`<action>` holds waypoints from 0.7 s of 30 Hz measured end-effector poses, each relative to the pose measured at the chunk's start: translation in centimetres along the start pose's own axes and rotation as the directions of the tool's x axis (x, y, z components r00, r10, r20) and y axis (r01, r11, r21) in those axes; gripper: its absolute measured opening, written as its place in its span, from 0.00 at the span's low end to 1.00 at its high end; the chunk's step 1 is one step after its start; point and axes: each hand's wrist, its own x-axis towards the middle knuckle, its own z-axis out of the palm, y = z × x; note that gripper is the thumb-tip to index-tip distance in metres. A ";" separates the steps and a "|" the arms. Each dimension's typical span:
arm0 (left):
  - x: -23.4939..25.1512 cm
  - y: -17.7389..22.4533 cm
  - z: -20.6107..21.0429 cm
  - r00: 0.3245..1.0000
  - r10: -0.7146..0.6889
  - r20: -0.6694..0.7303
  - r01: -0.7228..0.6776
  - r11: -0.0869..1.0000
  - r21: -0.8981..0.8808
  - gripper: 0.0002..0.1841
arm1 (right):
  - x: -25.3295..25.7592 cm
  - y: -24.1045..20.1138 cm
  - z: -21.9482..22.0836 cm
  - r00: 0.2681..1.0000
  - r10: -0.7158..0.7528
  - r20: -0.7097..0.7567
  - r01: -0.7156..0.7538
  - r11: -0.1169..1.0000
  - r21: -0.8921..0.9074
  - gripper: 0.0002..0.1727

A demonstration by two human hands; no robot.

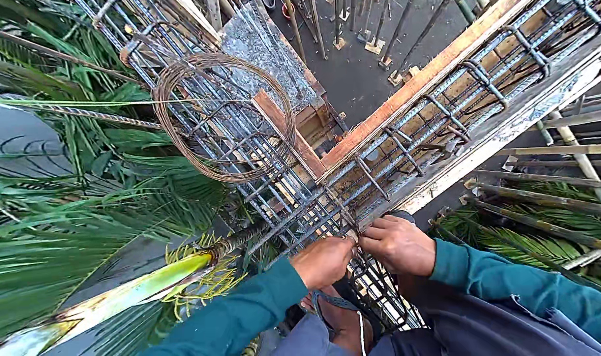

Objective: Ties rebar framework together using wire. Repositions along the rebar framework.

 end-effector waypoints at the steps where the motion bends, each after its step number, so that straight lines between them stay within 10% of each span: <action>1: 0.1 -0.1 0.4 1.000 0.004 -0.001 -0.004 0.995 0.097 0.20 | 0.1 0.0 0.0 0.998 0.022 0.053 -0.027 0.997 0.078 0.08; 5: 0.9 -1.7 1.7 0.960 0.092 -0.265 -0.062 0.991 0.122 0.21 | 1.2 0.7 -1.7 0.907 0.282 0.313 -0.378 0.874 0.305 0.16; 10: 1.7 -4.9 -0.6 0.835 -0.161 -0.526 0.087 0.983 -0.164 0.24 | 1.0 3.1 -4.2 0.712 0.658 0.247 -0.695 0.709 0.114 0.14; 15: 3.4 -5.1 -1.3 0.882 -0.180 -0.435 0.164 0.984 -0.074 0.20 | 4.2 2.6 -3.5 0.569 0.759 0.317 -0.795 0.606 -0.022 0.16; 21: 5.4 -5.3 -1.8 0.892 -0.281 -0.354 0.287 0.957 -0.036 0.21 | 6.9 3.1 -0.1 0.567 0.722 0.396 -0.798 0.601 0.047 0.17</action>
